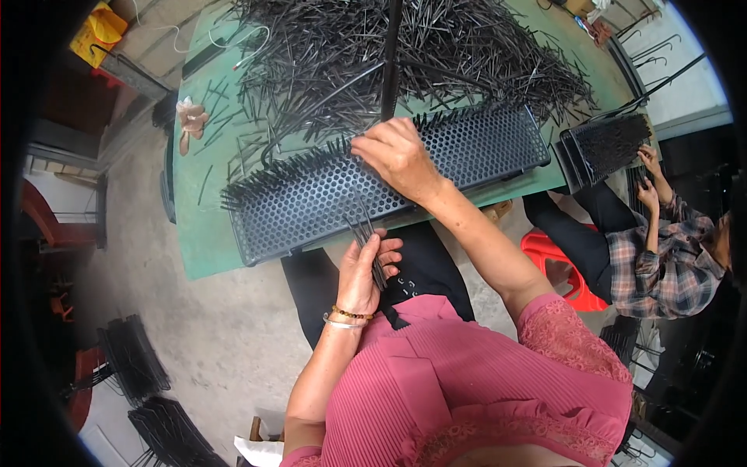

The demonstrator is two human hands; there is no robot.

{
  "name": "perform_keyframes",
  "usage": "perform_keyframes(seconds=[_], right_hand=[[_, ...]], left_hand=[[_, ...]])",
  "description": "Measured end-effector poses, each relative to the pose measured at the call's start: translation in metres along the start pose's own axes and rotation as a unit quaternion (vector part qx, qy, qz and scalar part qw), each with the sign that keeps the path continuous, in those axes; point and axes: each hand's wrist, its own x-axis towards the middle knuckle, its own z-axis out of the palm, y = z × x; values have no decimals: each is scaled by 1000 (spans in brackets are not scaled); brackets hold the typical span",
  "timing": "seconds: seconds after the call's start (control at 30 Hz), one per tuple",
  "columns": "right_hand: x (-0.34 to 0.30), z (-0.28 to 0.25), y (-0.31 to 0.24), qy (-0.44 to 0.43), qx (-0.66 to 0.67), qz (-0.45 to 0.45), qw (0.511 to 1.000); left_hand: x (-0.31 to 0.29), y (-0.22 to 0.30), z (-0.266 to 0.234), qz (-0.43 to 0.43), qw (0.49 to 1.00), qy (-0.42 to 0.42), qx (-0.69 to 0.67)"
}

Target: Inserting bundles of bristles into a perforated metal brush frame.

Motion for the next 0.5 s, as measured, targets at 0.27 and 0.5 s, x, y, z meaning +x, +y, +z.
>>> perform_keyframes(seconds=[0.27, 0.5], right_hand=[[2, -24, -20, -11, 120, 109, 987], [-31, -47, -34, -168, 457, 437, 756]], left_hand=[[-4, 7, 7, 35, 998, -35, 40], [-6, 7, 16, 45, 994, -51, 89]])
